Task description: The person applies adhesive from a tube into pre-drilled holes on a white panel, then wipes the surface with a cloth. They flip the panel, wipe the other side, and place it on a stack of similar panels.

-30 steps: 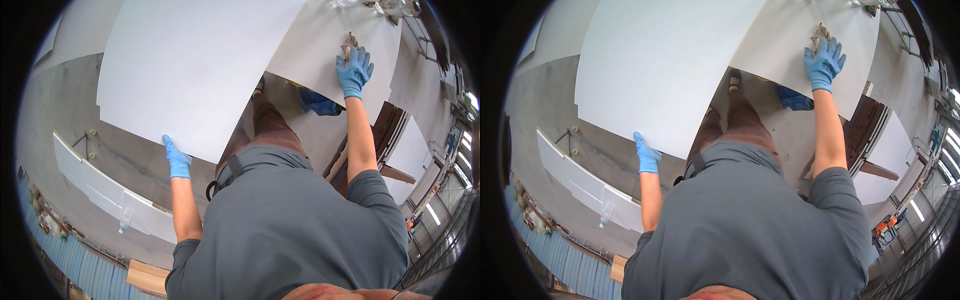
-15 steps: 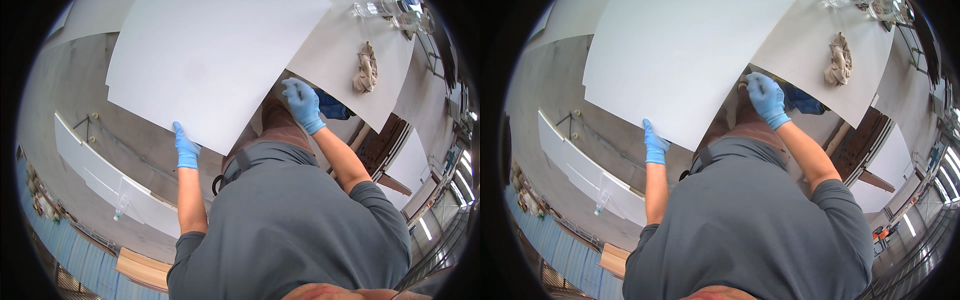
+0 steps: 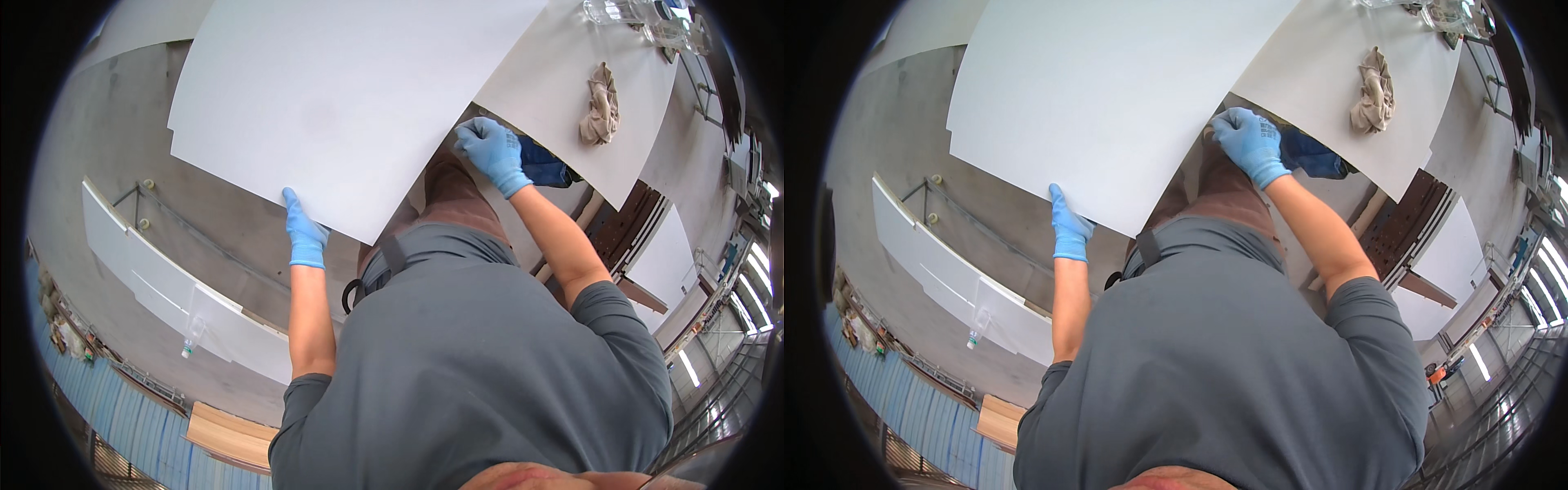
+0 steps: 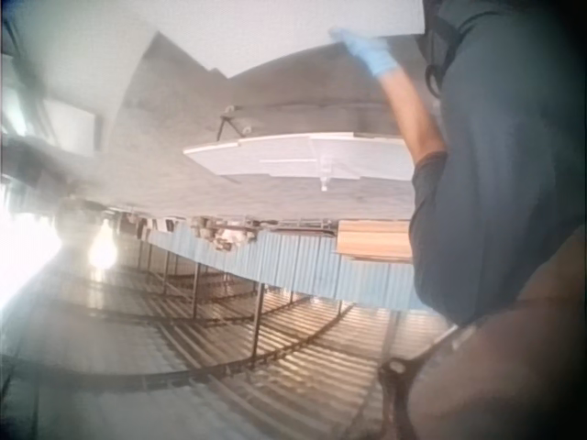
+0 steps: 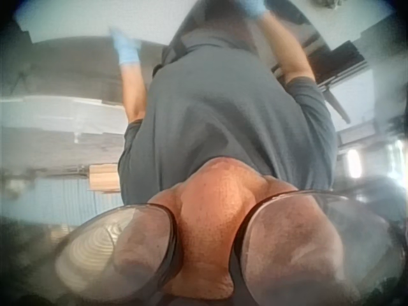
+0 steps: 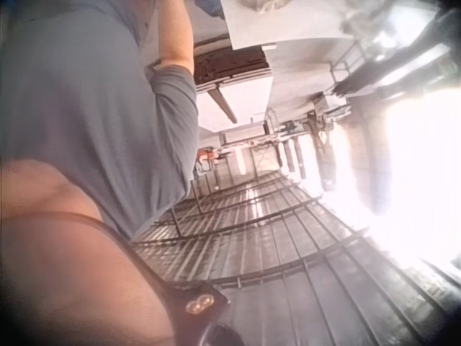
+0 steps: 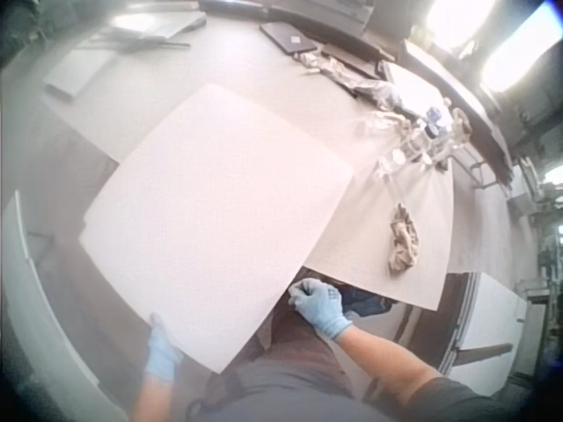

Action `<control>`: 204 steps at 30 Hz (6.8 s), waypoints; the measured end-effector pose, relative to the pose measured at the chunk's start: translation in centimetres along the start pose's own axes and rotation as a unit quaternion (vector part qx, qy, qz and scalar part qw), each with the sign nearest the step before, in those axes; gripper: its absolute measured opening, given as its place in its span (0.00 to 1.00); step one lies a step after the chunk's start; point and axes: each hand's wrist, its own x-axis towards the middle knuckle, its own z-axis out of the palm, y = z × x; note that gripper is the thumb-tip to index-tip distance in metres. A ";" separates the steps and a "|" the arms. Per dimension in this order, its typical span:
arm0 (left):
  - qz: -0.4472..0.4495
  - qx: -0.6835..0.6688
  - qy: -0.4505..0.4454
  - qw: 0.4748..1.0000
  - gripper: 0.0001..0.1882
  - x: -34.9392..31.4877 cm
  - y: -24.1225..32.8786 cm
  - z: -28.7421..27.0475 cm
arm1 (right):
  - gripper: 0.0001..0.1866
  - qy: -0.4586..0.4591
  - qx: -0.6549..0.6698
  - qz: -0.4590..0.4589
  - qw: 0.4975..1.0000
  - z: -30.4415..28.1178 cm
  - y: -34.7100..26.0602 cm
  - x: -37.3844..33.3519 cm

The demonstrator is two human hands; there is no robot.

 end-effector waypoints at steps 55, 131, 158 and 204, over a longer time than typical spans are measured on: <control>0.027 -0.009 0.078 0.997 0.44 1.8 -1.9 0.1 | 0.36 0.054 -0.194 -0.646 0.736 -0.4 -12.4 15.2; 0.550 -0.190 0.029 0.813 0.40 -4.5 29.2 6.8 | 0.33 0.424 0.429 -0.373 0.705 -24.8 -20.4 31.5; 0.539 -0.202 0.034 0.817 0.42 -3.3 30.4 6.1 | 0.20 0.526 0.072 -0.522 0.668 -42.3 -16.1 25.3; 0.175 -0.453 -0.020 0.874 0.48 -10.7 -9.0 -10.6 | 0.23 0.190 -0.175 -0.448 0.856 -10.0 -6.3 6.8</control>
